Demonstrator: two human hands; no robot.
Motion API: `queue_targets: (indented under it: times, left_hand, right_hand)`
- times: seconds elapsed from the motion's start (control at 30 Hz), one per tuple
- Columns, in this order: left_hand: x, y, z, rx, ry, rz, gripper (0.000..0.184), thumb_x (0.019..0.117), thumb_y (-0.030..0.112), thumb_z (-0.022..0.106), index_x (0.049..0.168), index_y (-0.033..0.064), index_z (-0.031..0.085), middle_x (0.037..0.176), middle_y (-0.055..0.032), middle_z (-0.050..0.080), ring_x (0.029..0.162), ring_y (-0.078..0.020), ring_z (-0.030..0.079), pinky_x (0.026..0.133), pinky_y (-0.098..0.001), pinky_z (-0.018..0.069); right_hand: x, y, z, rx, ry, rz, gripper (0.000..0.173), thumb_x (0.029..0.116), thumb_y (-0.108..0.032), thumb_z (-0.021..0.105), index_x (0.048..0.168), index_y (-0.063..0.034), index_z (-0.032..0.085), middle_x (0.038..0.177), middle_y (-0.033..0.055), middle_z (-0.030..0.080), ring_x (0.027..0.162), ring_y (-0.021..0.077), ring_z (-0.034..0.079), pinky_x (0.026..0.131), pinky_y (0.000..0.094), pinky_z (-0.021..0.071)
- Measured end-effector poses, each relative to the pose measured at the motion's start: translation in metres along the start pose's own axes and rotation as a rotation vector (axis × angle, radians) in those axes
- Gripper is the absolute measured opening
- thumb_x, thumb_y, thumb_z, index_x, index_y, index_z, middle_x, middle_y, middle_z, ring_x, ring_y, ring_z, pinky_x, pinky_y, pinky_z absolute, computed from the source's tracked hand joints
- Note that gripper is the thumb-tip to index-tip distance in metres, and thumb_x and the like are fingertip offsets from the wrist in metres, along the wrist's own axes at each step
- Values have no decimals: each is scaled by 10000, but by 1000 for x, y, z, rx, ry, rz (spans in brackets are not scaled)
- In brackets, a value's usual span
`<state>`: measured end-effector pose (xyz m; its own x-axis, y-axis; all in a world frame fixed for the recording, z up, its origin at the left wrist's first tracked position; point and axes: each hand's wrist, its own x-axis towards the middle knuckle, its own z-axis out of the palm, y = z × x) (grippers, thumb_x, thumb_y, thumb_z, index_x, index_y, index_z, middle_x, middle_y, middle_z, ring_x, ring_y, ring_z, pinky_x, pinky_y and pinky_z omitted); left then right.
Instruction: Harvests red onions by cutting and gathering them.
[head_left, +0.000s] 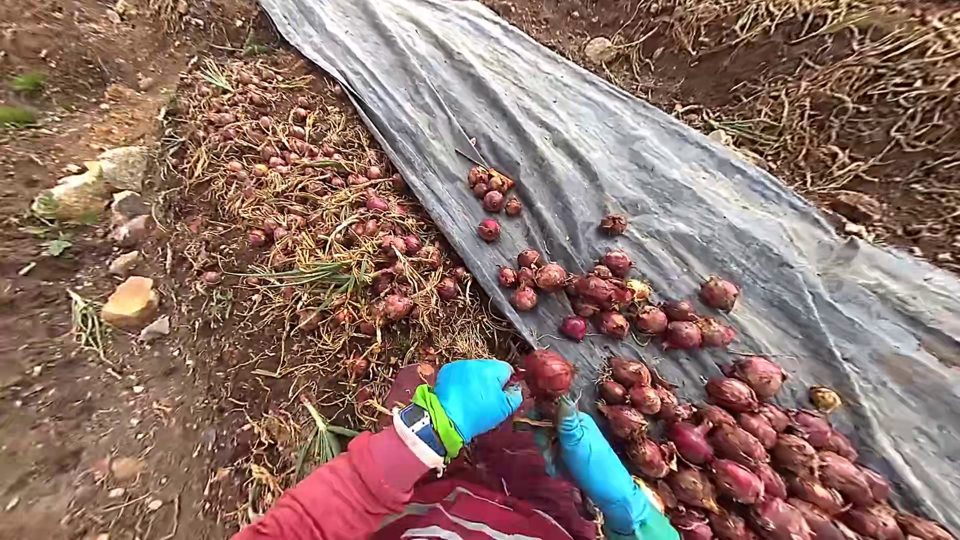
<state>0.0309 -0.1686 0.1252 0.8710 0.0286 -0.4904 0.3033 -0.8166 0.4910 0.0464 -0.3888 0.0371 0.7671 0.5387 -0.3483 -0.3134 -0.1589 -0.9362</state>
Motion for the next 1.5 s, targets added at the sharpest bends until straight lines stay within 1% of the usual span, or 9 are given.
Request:
queue_targets:
  times: [0.13,0.3,0.5,0.7,0.83,1.0,1.1,1.3,1.5]
  left_hand:
    - [-4,-158,-34,-132,293,-378,327,1000,418,610,1067,126,739,920,-106,739,901,-287,722,826,-587,572]
    - [-73,-342,-10,183,-284,-806,536,908,476,721,1279,90,688,1277,-189,684,1228,-397,634,1025,-644,496]
    - [41,-396,46,-237,331,-1021,433,970,559,639,1122,173,764,1102,-141,755,1081,-370,705,935,-670,529]
    - [122,-423,67,-197,-285,-997,851,699,772,777,1094,18,755,1126,-216,731,1092,-376,699,945,-639,539]
    - [98,-394,35,-455,75,-797,903,554,316,1002,1356,195,606,1290,-160,661,1175,-341,653,973,-606,550]
    - [53,-272,-31,-983,230,-350,1005,615,-30,938,1462,344,547,1295,-1,701,1082,-195,719,860,-450,651]
    - [37,-215,-44,-675,4,-188,767,759,202,907,1446,291,577,1169,17,756,1039,-128,735,938,-402,622]
    - [-18,-166,-69,72,-125,164,414,1037,465,568,947,83,699,876,-127,710,857,-319,706,763,-577,548]
    - [-30,-90,-47,225,-265,121,453,1088,451,437,1097,63,669,1080,-188,710,1037,-403,691,859,-650,531]
  right_hand:
    - [48,-21,-29,-374,280,87,810,1008,-730,214,992,-83,700,673,62,669,547,198,649,517,401,581]
    - [120,10,-34,-563,89,510,608,1057,-557,417,1219,-10,629,918,130,737,766,262,718,696,473,599]
    - [175,55,21,-560,13,696,515,964,-498,641,1173,-28,651,852,133,680,679,251,650,627,464,565]
    - [185,65,45,-704,-44,815,639,778,-681,762,963,-72,714,797,73,698,692,234,675,670,494,580]
    - [177,62,59,-140,70,714,550,1103,-460,376,1093,-25,711,702,114,673,572,248,670,559,428,614]
    - [170,44,107,114,-272,572,826,1028,-692,181,1117,-37,677,627,65,589,474,192,579,457,375,556]
    - [159,13,130,124,-386,340,845,839,-886,439,900,-72,657,615,42,601,468,179,589,450,355,550]
    - [98,-27,96,-37,-330,117,909,922,-859,194,815,-86,661,561,39,575,434,169,565,416,357,522]
    - [46,5,68,-273,-378,170,944,853,-927,210,863,-122,704,608,29,616,480,165,590,472,377,539]
